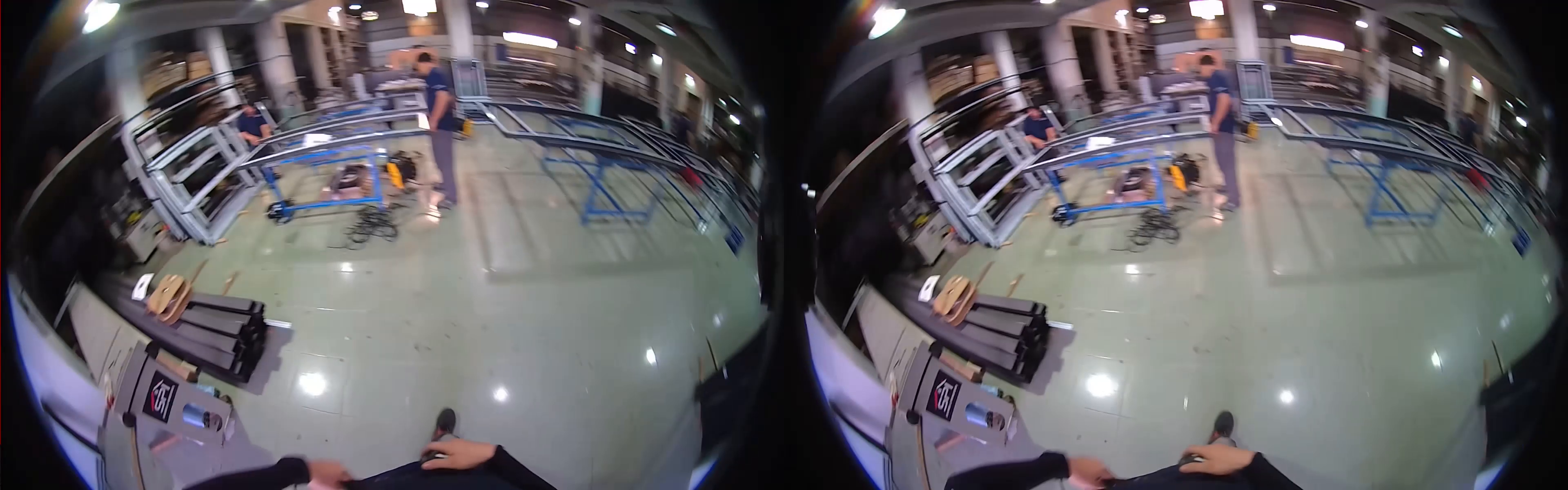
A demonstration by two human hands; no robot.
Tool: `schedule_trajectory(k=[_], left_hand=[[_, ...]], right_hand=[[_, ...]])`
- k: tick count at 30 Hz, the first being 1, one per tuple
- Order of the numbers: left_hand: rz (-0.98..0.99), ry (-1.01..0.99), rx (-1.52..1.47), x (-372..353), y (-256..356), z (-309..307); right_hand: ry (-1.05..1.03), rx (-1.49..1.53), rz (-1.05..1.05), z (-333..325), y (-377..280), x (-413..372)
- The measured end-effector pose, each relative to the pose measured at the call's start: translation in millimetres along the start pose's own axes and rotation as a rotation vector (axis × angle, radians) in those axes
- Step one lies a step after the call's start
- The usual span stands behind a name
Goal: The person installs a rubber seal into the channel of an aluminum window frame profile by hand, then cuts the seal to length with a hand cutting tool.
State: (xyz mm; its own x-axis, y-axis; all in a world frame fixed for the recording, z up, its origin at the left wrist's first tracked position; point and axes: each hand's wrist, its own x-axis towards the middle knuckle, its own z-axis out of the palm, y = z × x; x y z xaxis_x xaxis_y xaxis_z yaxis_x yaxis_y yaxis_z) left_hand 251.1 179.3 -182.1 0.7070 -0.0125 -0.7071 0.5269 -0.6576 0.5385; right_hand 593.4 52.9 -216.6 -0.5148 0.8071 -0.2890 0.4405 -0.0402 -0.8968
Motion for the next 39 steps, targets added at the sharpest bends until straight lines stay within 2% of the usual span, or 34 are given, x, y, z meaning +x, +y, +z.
schedule_trajectory(k=[1,2,3,5,6,8,9,10,11,12,14,15,16,18,22,23,24,26,28,30,31,32,36,39], left_hand=[[0.121,-0.019,0.127,18.4,-2.0,-59.2],[0.108,-0.011,0.196,46.7,-3.5,-111.7],[0.091,0.006,0.231,43.0,28.6,-168.6],[0.231,0.223,0.310,98.0,10.4,-230.7],[0.259,0.258,0.338,110.4,14.2,-266.1],[0.255,0.372,0.321,143.5,23.4,-312.9],[0.337,0.543,0.339,161.2,12.3,-327.8],[0.385,0.782,0.191,155.1,-5.4,-345.9],[0.374,0.921,-0.024,157.4,-7.5,-375.6],[0.341,1.149,-0.071,161.3,-31.0,-389.6],[0.140,1.346,-0.304,162.4,-79.2,-404.8],[0.015,1.312,-0.470,164.1,-107.5,-408.4],[-0.017,1.297,-0.590,169.7,-129.3,-410.8],[-0.080,1.266,-0.841,179.0,-166.7,-417.7],[-0.015,1.130,-0.656,195.3,-202.2,-499.8],[0.029,1.116,-0.565,201.4,-209.1,-526.5],[0.071,1.096,-0.467,203.8,-213.8,-552.8],[0.171,0.898,-0.361,217.9,-233.8,-592.3],[0.239,0.686,-0.220,230.8,-261.7,-626.5],[0.303,0.555,-0.309,250.7,-297.0,-637.5],[0.313,0.445,-0.379,255.1,-305.3,-647.7],[0.322,0.333,-0.443,257.1,-311.5,-661.4],[0.308,0.312,-0.274,247.1,-314.5,-700.5],[0.199,0.251,-0.202,234.3,-317.5,-722.6]], right_hand=[[0.031,0.065,0.026,-44.1,1.2,10.9],[0.070,0.138,0.069,-83.8,-1.4,20.2],[0.122,0.216,0.088,-112.7,-16.3,21.3],[0.223,0.391,0.171,-181.6,-14.4,46.5],[0.311,0.500,0.195,-213.6,-29.1,63.2],[0.571,0.545,0.049,-254.7,-9.4,99.6],[0.520,0.529,0.122,-277.8,10.3,113.1],[0.506,0.645,0.202,-298.1,-23.0,130.2],[0.507,0.642,0.168,-314.1,0.6,144.3],[0.496,0.719,0.179,-328.9,8.4,159.9],[0.505,0.883,0.244,-358.8,20.9,192.8],[0.494,0.911,0.248,-370.9,32.5,207.8],[0.487,0.927,0.238,-388.1,41.4,224.8],[0.382,0.732,0.265,-423.0,49.3,259.9],[0.279,0.379,0.262,-488.7,42.2,338.6],[0.317,0.269,0.184,-501.7,39.4,353.7],[0.279,0.288,0.180,-516.7,31.8,364.6],[0.213,0.329,0.159,-541.4,25.7,390.1],[0.190,0.282,0.047,-558.8,25.2,412.9],[0.059,0.263,0.085,-573.6,19.4,433.1],[0.027,0.226,-0.036,-575.2,30.1,444.9],[-0.023,0.231,-0.062,-583.2,28.5,453.1],[-0.233,0.101,0.111,-616.8,4.6,477.8],[-0.307,0.027,0.260,-627.2,-6.7,497.0]])
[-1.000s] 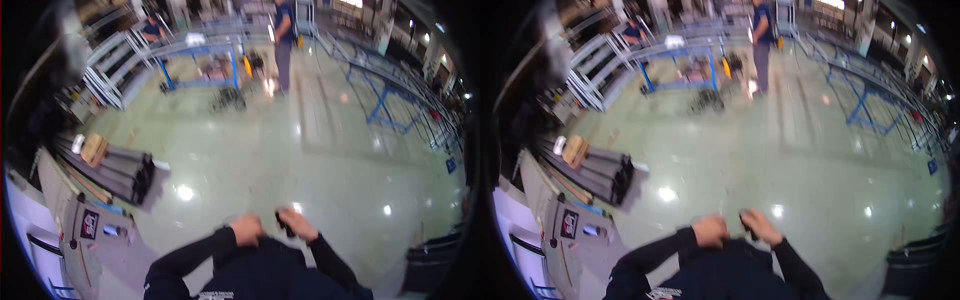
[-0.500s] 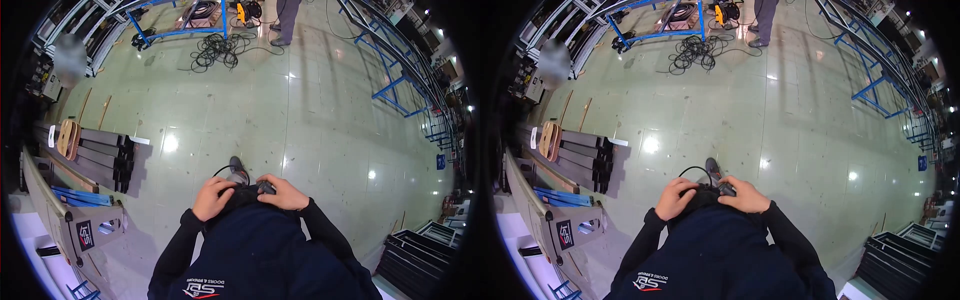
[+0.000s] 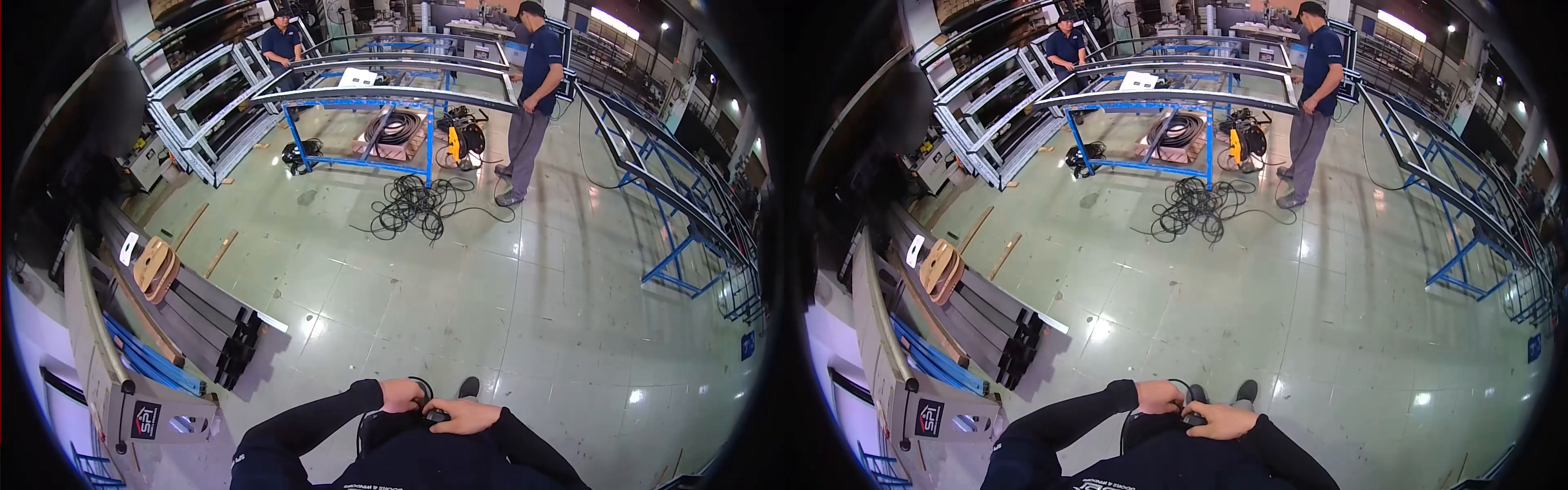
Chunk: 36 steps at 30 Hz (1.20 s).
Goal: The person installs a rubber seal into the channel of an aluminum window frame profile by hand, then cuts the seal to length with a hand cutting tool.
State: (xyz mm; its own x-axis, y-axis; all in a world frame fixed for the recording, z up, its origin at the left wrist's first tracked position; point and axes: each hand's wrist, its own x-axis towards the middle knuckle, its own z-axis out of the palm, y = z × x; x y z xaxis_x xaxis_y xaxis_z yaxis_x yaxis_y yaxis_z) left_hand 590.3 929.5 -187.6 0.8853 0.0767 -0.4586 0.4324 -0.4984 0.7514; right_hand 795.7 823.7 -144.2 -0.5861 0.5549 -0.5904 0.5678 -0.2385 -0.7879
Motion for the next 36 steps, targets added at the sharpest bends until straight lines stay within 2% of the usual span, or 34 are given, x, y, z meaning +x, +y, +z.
schedule_trajectory(k=[1,3,5,6,7,8,9,11,12,13,14,17,18,21,23,25,28,31,33,35,36], left_hand=[[-0.038,-0.007,0.020,-1.3,-1.5,-3.9],[0.198,0.219,-0.014,-20.3,-13.9,-4.2],[0.349,0.391,0.132,-46.4,-50.0,8.3],[0.190,0.419,0.060,-71.4,-57.1,13.5],[0.150,0.395,0.046,-94.2,-58.0,14.4],[-0.016,0.411,-0.060,-113.6,-42.6,19.7],[-0.055,0.440,-0.105,-117.3,-38.1,32.2],[-0.135,0.525,-0.164,-122.1,-27.4,46.9],[-0.128,0.841,-0.252,-97.6,7.9,45.6],[-0.137,0.824,-0.188,-83.5,15.2,48.8],[-0.143,0.813,-0.121,-73.7,20.5,50.0],[-0.130,0.820,-0.086,-61.7,27.3,54.8],[-0.125,0.818,-0.103,-61.4,28.8,56.1],[-0.036,0.831,-0.155,-64.7,39.9,53.1],[-0.034,0.870,-0.153,-64.2,41.3,56.3],[-0.065,0.858,-0.166,-67.2,40.8,59.1],[-0.072,0.953,-0.172,-70.1,44.0,61.0],[-0.052,0.985,-0.185,-64.7,40.5,65.4],[-0.025,0.988,-0.217,-56.4,39.1,65.1],[-0.031,1.013,-0.229,-60.7,43.3,59.4],[-0.021,1.000,-0.232,-61.2,41.1,59.9]], right_hand=[[0.043,-0.016,-0.076,-4.9,3.8,6.1],[0.110,-0.016,-0.207,0.8,27.3,19.7],[0.133,-0.007,-0.200,-9.0,21.0,12.9],[0.102,-0.020,-0.135,-19.9,8.3,4.3],[0.163,0.009,-0.190,-17.8,23.5,5.1],[0.148,0.072,-0.184,-21.7,28.1,2.9],[0.124,0.120,-0.174,-28.3,25.7,-0.8],[0.182,0.112,-0.289,-25.2,40.6,7.3],[0.190,0.263,-0.220,-24.6,40.8,11.0],[0.214,0.397,-0.155,-30.1,37.2,11.3],[0.254,0.360,-0.058,-37.0,29.1,10.8],[0.436,0.444,-0.132,-45.6,17.2,26.3],[0.448,0.324,-0.153,-52.1,11.3,32.5],[0.562,-0.113,-0.482,-42.8,-7.3,59.1],[0.342,-0.270,-0.505,-42.3,-17.5,66.9],[0.221,-0.199,-0.479,-45.1,-17.4,66.2],[0.074,-0.167,-0.496,-54.2,-10.6,55.8],[0.125,-0.219,-0.579,-41.8,1.4,62.4],[0.036,-0.073,-0.671,-40.3,2.7,71.9],[-0.021,0.080,-0.600,-42.9,-2.1,73.1],[-0.001,0.049,-0.534,-43.9,-4.1,73.3]])
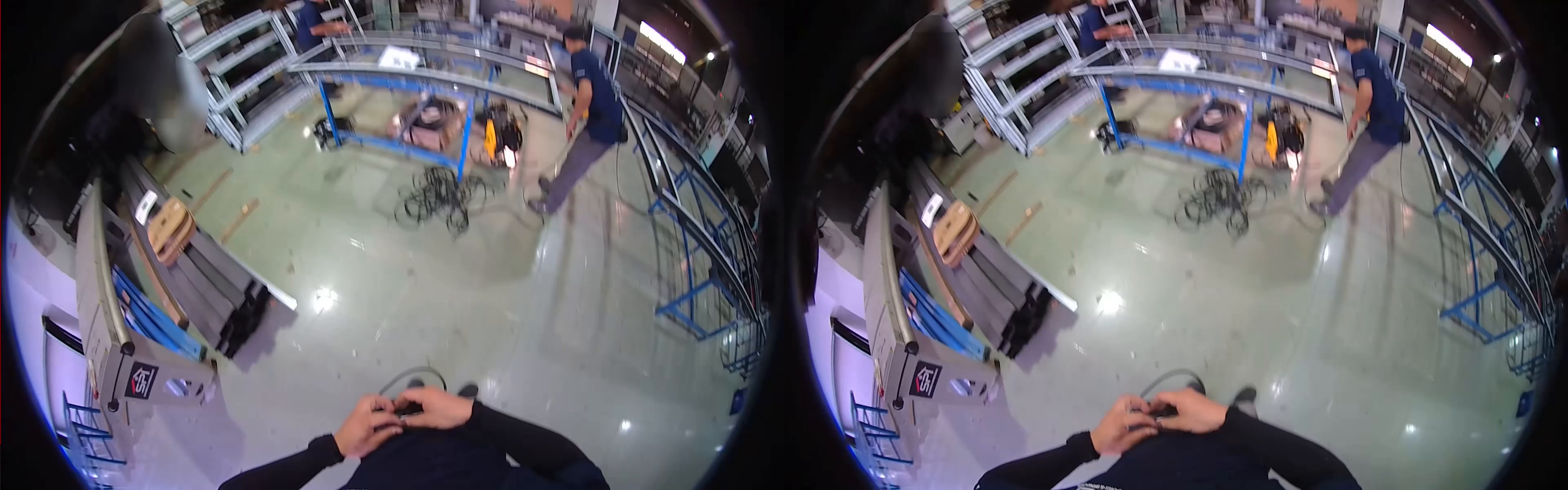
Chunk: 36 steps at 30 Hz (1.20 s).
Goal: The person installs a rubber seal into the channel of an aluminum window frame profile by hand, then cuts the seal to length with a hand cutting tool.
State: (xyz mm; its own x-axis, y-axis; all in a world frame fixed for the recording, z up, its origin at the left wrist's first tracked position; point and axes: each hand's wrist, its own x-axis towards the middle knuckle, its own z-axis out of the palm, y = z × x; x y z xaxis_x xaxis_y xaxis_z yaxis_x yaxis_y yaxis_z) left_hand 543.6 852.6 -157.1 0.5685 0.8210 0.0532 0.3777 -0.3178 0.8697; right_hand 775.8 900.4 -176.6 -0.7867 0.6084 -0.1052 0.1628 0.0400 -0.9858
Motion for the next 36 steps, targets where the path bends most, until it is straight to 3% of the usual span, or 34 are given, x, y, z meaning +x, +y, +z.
schedule_trajectory(k=[1,3,5,7,9,10,13,17,21,24,27,28,31,35,36], left_hand=[[0.003,0.025,-0.066,1.8,-0.2,1.4],[0.033,-0.008,-0.027,6.2,0.2,0.1],[-0.032,-0.057,0.014,4.1,-5.3,-3.5],[-0.125,0.031,-0.100,1.5,-7.4,-0.9],[-0.293,0.124,-0.194,-1.6,-3.0,-6.4],[-0.344,0.001,-0.238,-20.8,-42.2,1.8],[-0.676,0.005,-0.680,-44.9,-86.6,9.5],[-0.698,-0.113,-0.714,-56.0,-99.8,0.4],[-0.675,-0.230,-0.465,-51.4,-84.8,-13.9],[-0.733,-0.236,-0.490,-43.3,-75.0,-25.6],[-1.115,-0.171,-0.812,-38.8,-84.8,-31.8],[-1.156,-0.206,-0.900,-40.4,-88.9,-29.3],[-1.166,-0.133,-0.942,-27.9,-46.0,-33.7],[-1.111,0.030,-0.687,-45.4,-69.2,-9.9],[-1.081,0.057,-0.740,-47.3,-70.0,-10.2]], right_hand=[[0.017,-0.027,0.067,0.8,1.4,1.4],[0.069,-0.087,-0.010,17.9,21.5,8.9],[-0.057,-0.165,-0.032,10.4,10.2,13.4],[-0.113,-0.267,-0.325,12.2,29.4,16.8],[-0.103,-0.358,-0.239,14.3,32.0,16.0],[-0.095,-0.403,-0.195,13.5,32.0,16.6],[-0.088,-0.629,-0.031,11.0,23.7,22.3],[0.117,-0.361,-0.264,8.8,22.5,28.2],[0.073,-0.214,-0.084,5.1,-9.5,33.2],[0.046,-0.289,-0.199,10.3,2.5,50.1],[0.009,-0.426,-0.179,15.9,-6.4,59.8],[-0.004,-0.497,-0.190,14.9,-17.4,62.0],[-0.054,-0.682,-0.203,31.6,-10.4,77.1],[-0.059,-0.671,-0.243,40.0,-5.5,83.2],[-0.065,-0.693,-0.224,44.7,1.6,85.5]])
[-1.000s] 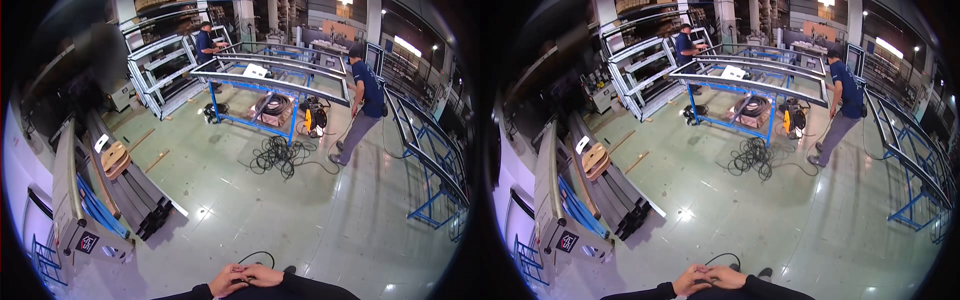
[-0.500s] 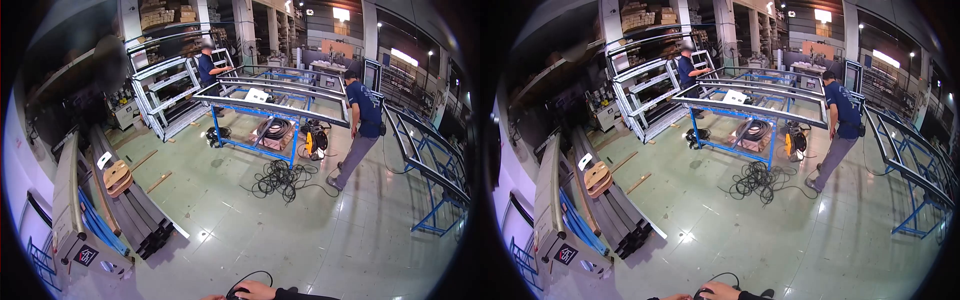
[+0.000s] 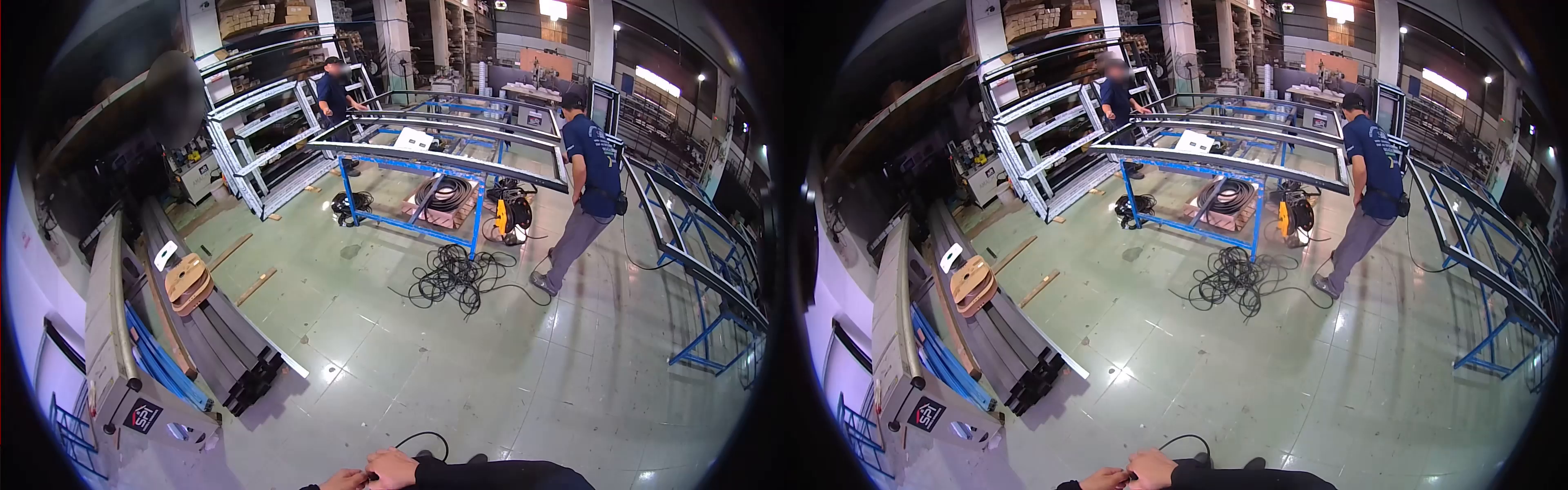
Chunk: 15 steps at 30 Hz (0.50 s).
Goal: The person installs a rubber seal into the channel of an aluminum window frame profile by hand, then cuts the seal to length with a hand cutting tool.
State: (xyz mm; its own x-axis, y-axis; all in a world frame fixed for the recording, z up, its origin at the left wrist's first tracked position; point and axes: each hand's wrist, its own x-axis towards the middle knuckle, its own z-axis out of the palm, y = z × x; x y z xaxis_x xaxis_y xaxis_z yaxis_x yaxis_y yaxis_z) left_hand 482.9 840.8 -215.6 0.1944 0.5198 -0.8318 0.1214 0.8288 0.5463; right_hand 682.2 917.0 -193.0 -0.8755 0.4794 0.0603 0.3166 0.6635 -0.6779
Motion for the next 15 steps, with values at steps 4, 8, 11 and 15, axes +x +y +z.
schedule_trajectory(k=[4,8,11,15], left_hand=[[0.042,-0.148,-0.160,-22.3,13.0,-9.0],[0.218,-0.092,-0.010,-12.3,-13.8,4.3],[0.402,0.037,0.355,-6.0,-17.0,9.9],[0.406,0.000,0.162,-6.0,-22.9,11.8]], right_hand=[[-0.255,0.007,0.057,-6.7,-4.6,3.8],[-0.070,0.104,0.138,-3.7,-9.7,8.9],[-0.168,-0.034,0.066,-2.5,-11.5,6.3],[-0.252,-0.080,0.095,-11.8,-15.3,6.8]])
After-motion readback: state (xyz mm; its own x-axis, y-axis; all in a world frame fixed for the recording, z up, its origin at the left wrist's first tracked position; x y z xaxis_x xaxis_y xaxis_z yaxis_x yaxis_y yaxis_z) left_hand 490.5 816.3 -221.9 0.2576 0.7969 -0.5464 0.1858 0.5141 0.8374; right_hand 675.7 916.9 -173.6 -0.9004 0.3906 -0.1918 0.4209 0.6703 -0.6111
